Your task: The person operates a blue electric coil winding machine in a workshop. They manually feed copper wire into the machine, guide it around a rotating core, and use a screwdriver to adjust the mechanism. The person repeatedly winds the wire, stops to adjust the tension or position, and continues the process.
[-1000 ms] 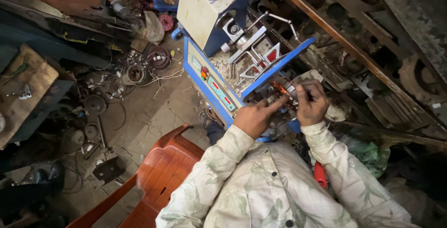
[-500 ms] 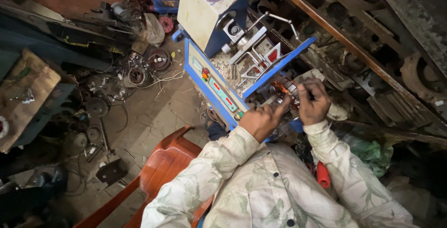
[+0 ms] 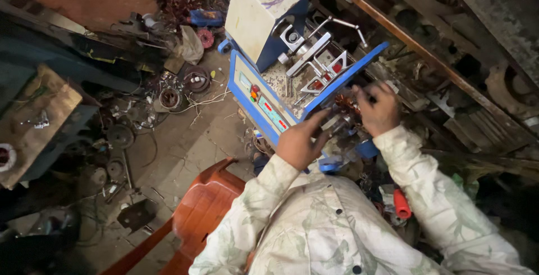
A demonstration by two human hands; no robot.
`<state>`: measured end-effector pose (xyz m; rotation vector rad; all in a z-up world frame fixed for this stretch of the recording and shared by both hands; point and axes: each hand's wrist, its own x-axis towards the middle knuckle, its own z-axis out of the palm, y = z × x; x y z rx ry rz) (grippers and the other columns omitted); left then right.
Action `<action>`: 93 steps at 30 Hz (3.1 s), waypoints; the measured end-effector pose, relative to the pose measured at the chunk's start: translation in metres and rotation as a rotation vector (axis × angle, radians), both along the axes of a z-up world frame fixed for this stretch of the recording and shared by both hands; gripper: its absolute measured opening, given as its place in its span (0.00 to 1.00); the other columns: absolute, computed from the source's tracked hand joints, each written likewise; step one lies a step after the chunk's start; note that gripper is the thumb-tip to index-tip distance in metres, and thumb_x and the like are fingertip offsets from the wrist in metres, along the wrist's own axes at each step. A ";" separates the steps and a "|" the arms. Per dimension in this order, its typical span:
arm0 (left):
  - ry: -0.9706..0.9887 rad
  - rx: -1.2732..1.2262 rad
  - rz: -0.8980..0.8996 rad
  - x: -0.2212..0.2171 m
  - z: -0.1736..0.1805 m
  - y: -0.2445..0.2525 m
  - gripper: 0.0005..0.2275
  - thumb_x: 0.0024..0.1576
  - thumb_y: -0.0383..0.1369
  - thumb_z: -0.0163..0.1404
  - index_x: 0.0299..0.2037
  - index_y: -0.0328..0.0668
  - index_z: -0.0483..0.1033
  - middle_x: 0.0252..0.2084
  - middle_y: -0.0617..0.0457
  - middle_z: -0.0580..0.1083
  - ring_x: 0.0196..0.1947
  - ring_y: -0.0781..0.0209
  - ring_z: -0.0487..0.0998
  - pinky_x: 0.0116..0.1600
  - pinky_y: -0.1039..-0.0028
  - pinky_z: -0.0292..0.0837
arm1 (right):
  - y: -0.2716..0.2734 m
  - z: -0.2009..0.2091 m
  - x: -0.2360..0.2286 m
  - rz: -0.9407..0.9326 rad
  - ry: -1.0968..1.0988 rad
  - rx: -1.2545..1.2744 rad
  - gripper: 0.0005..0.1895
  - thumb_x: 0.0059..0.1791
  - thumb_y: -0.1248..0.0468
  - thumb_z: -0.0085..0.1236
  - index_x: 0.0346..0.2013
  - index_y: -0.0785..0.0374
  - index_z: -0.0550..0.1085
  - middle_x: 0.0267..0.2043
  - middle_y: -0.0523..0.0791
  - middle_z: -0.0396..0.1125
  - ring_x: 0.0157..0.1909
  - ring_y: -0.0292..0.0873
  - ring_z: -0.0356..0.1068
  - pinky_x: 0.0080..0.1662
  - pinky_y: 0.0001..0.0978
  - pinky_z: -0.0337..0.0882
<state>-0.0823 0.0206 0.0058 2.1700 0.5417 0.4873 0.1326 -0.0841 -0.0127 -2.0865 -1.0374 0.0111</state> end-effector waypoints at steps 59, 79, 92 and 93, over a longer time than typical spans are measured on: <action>-0.349 -1.381 0.328 0.077 -0.173 0.059 0.23 0.63 0.41 0.51 0.58 0.23 0.73 0.51 0.43 0.77 0.48 0.56 0.76 0.54 0.66 0.71 | -0.045 -0.053 -0.039 -0.081 -0.284 0.161 0.21 0.58 0.59 0.57 0.67 0.53 0.71 0.51 0.53 0.70 0.48 0.58 0.73 0.47 0.46 0.73; -0.267 -1.146 0.280 0.074 -0.158 0.061 0.18 0.65 0.40 0.49 0.56 0.31 0.75 0.53 0.47 0.77 0.53 0.61 0.74 0.61 0.73 0.65 | -0.013 0.001 -0.023 0.039 -0.482 -0.023 0.18 0.50 0.63 0.65 0.55 0.56 0.82 0.32 0.49 0.65 0.31 0.53 0.70 0.34 0.43 0.72; -0.144 -1.251 0.139 0.070 -0.136 0.079 0.16 0.65 0.38 0.49 0.57 0.34 0.73 0.49 0.50 0.77 0.48 0.64 0.75 0.56 0.74 0.69 | -0.004 0.010 -0.019 0.058 -0.500 -0.069 0.18 0.49 0.64 0.66 0.54 0.57 0.80 0.34 0.48 0.66 0.30 0.49 0.70 0.33 0.40 0.72; -0.149 -1.269 0.126 0.069 -0.133 0.079 0.16 0.65 0.38 0.49 0.57 0.34 0.73 0.49 0.49 0.77 0.48 0.63 0.75 0.55 0.73 0.70 | -0.004 0.010 -0.019 0.054 -0.497 -0.083 0.18 0.48 0.64 0.67 0.54 0.57 0.81 0.31 0.48 0.65 0.28 0.48 0.69 0.31 0.40 0.71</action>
